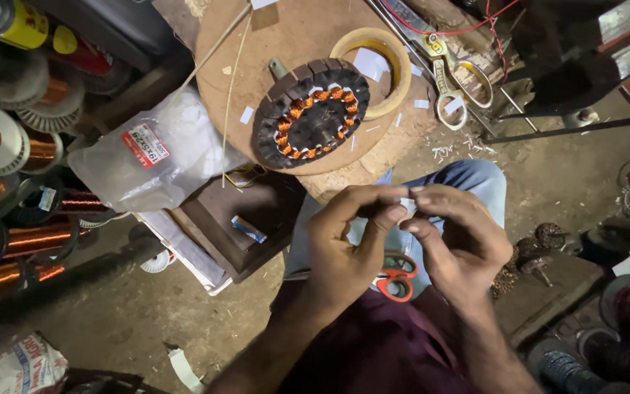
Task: The person cuts small rectangular pieces of white paper with scissors and inserts them into the slots of a circular stator component with copper windings. The person repeats this process multiple times, placing the paper pieces between the windings.
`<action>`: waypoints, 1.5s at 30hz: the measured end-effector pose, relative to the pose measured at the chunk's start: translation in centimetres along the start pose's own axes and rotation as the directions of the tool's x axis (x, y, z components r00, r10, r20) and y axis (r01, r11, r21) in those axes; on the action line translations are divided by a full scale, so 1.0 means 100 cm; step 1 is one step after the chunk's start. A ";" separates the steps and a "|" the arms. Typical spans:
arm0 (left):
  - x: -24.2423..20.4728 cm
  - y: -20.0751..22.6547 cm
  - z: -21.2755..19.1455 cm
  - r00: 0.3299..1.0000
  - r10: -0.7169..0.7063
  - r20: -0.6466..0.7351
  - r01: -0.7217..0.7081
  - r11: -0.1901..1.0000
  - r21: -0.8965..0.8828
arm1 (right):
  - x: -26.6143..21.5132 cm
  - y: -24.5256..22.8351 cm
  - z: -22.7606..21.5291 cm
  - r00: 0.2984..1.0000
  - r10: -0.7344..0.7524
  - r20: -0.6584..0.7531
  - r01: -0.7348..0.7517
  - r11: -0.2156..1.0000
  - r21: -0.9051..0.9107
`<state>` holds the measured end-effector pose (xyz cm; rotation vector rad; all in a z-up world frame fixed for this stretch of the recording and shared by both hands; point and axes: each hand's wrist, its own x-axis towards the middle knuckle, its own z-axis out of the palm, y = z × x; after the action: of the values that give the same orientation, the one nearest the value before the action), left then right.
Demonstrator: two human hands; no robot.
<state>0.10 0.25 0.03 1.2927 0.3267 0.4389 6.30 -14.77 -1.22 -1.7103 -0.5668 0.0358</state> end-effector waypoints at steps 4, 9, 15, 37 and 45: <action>0.001 -0.001 -0.005 0.998 -0.029 0.057 0.034 0.995 -0.094 | 0.003 -0.003 0.002 0.998 0.054 -0.016 -0.055 0.996 -0.067; 0.004 -0.005 -0.008 0.998 0.057 0.041 -0.054 0.996 -0.075 | 0.003 0.001 -0.001 0.990 0.142 -0.016 -0.142 0.990 -0.006; 0.002 -0.007 -0.015 0.970 0.241 0.019 -0.240 0.950 0.200 | 0.000 0.011 0.004 0.995 0.103 0.005 -0.103 0.994 0.038; 0.085 0.014 -0.073 0.976 0.215 0.019 -0.214 0.954 0.212 | 0.016 0.011 0.009 0.970 0.231 0.077 -0.238 0.966 0.100; 0.082 0.028 -0.075 0.945 0.170 0.281 -0.290 0.835 0.467 | 0.042 -0.005 0.017 0.999 -0.006 0.050 0.007 1.000 -0.015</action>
<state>3.36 11.24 0.97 1.8953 0.0852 0.4169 9.24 -11.49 0.07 -1.7264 -0.6108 0.0695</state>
